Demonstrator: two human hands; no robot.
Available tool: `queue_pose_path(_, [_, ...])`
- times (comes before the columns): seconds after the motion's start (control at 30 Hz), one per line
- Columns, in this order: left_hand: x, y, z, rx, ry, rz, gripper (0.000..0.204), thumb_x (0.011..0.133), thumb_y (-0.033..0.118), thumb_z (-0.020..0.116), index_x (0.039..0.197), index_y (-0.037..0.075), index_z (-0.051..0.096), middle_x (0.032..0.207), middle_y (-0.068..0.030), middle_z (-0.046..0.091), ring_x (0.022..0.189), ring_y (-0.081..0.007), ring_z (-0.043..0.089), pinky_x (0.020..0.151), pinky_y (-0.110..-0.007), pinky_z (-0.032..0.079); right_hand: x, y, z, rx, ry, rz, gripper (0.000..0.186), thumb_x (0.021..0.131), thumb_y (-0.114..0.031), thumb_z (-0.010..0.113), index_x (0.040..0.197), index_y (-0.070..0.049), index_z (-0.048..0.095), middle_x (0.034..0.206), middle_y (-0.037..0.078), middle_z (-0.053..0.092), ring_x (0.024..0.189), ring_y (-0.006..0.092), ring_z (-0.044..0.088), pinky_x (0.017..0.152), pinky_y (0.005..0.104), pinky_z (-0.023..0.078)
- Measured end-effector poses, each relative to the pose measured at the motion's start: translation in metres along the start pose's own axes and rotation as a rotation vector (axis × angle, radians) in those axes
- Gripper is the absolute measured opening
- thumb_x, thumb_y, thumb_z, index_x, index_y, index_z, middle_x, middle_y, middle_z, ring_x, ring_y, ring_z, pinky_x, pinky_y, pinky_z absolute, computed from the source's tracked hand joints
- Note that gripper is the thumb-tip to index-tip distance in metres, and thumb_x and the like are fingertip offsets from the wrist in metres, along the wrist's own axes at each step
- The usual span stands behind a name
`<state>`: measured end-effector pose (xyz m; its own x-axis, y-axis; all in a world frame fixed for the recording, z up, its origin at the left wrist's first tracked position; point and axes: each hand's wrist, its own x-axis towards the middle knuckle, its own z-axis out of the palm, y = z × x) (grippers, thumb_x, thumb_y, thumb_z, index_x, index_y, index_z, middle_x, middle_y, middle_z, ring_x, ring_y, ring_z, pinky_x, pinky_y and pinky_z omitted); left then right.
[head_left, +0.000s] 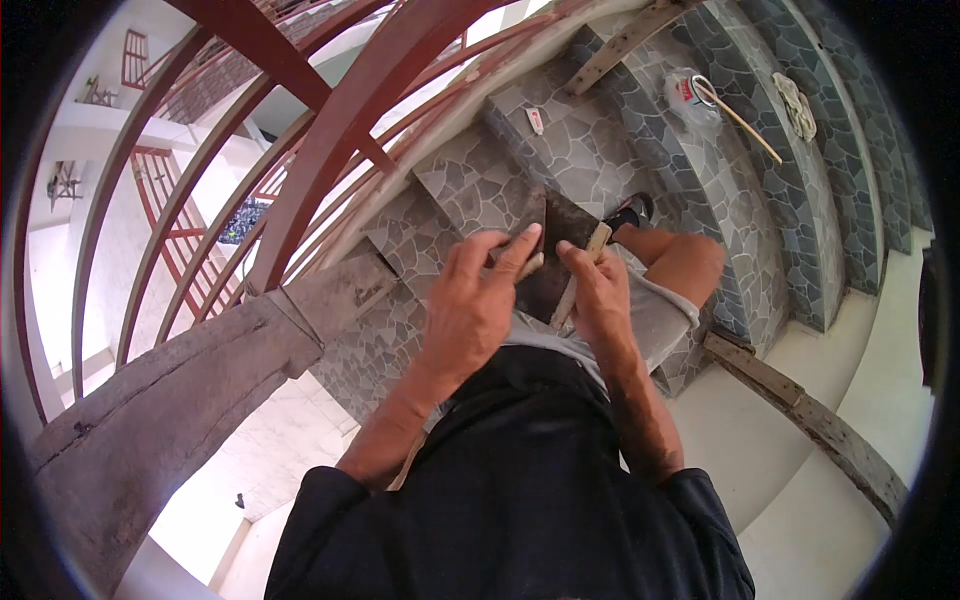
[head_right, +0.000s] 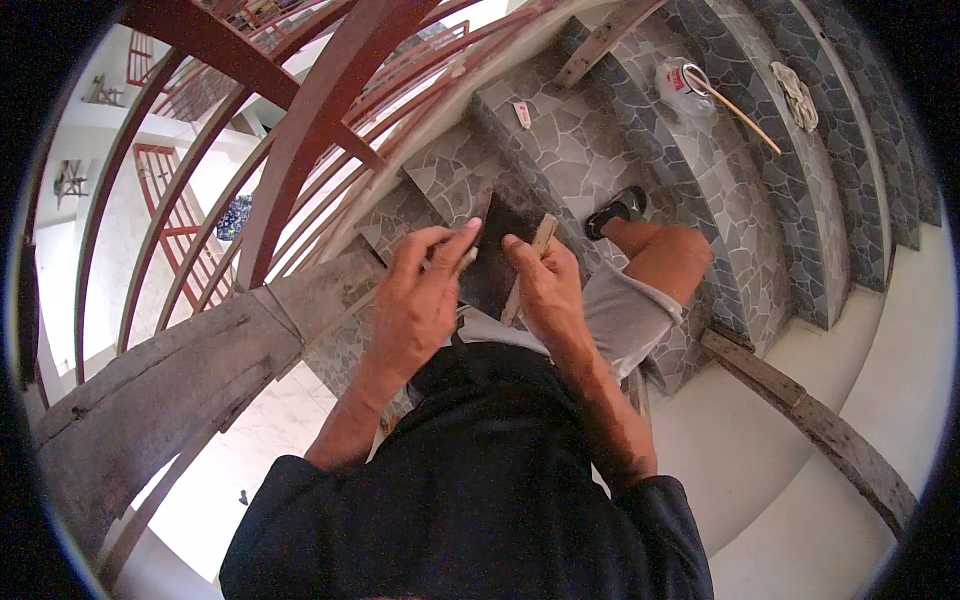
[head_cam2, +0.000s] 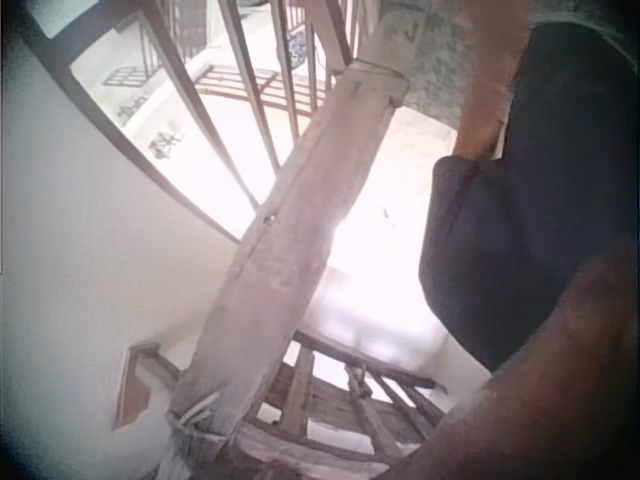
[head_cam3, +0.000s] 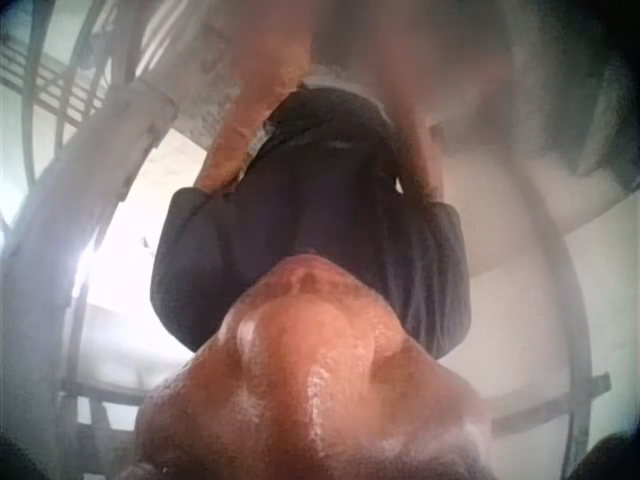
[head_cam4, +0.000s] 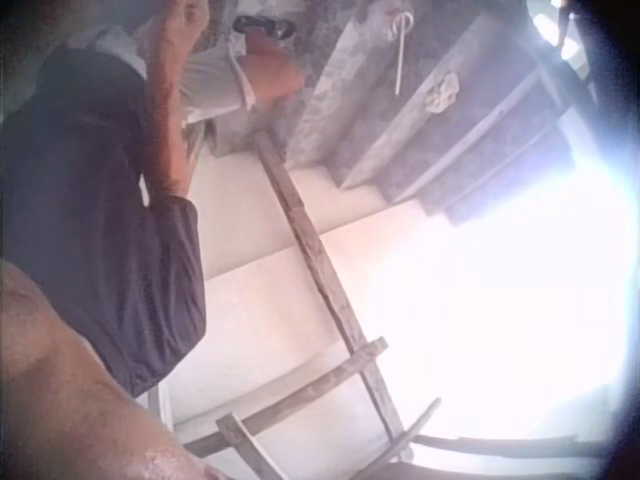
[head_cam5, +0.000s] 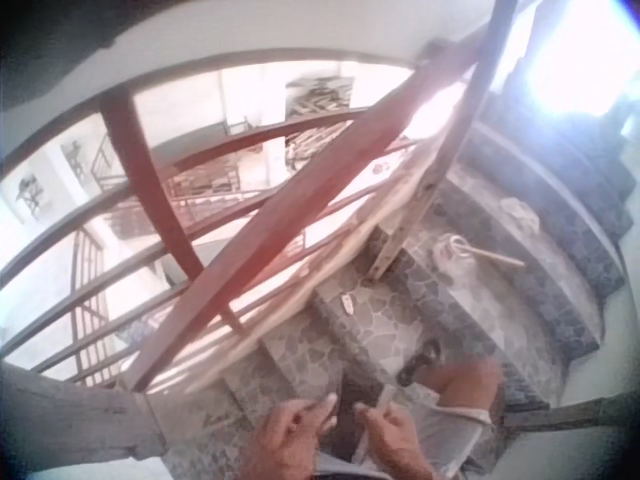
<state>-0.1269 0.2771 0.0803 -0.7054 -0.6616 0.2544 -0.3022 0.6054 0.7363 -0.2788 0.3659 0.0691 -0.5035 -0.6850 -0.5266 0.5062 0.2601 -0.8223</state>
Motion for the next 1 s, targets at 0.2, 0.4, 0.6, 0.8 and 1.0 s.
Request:
queue_pose_path(0.2, [0.010,0.003,0.019,0.207,-0.028,0.055,0.063,0.080,-0.003,0.061,0.139,0.017,0.054,0.121,-0.0099,0.054,0.096,-0.0273,0.055,0.082,-0.037,0.051,0.015,0.003,0.001,0.023,-0.038,-0.077,0.028,0.097,-0.021,0.061,0.112,0.002,0.061,0.099,0.005,0.066,0.086,0.0123,0.061,0.077,0.0288,0.050])
queue_pose_path(0.4, [0.018,-0.010,0.017,0.196,-0.044,0.082,0.064,0.079,-0.002,0.063,0.139,0.019,0.055,0.122,-0.0062,0.056,0.091,-0.0258,0.052,0.084,-0.036,0.049,0.023,-0.006,-0.005,0.023,-0.050,-0.079,0.029,0.096,-0.020,0.064,0.114,0.003,0.060,0.102,0.006,0.067,0.086,0.0132,0.063,0.076,0.0292,0.051])
queue_pose_path(0.6, [0.022,-0.014,0.009,0.176,-0.030,0.137,0.060,0.081,-0.004,0.063,0.135,0.022,0.060,0.119,-0.0034,0.060,0.093,-0.0229,0.052,0.080,-0.035,0.051,0.027,-0.013,-0.013,-0.058,-0.056,-0.065,0.028,0.095,-0.018,0.065,0.112,0.003,0.061,0.100,0.007,0.068,0.084,0.0134,0.063,0.075,0.0288,0.051])
queue_pose_path(0.8, [0.032,-0.015,0.002,0.138,-0.006,0.098,0.057,0.082,-0.002,0.062,0.133,0.023,0.061,0.120,-0.0012,0.060,0.093,-0.0228,0.052,0.081,-0.034,0.051,0.026,-0.028,-0.006,-0.112,-0.058,-0.060,0.028,0.094,-0.018,0.065,0.112,0.003,0.061,0.100,0.008,0.068,0.084,0.0136,0.064,0.075,0.0289,0.051])
queue_pose_path(1.0, [0.031,-0.015,0.002,0.148,-0.025,0.150,0.055,0.082,0.001,0.065,0.132,0.024,0.062,0.120,-0.0007,0.060,0.091,-0.0221,0.052,0.080,-0.032,0.051,0.031,-0.026,-0.011,-0.036,-0.065,-0.083,0.028,0.095,-0.017,0.064,0.113,0.004,0.061,0.100,0.008,0.068,0.083,0.0138,0.064,0.073,0.0294,0.052])
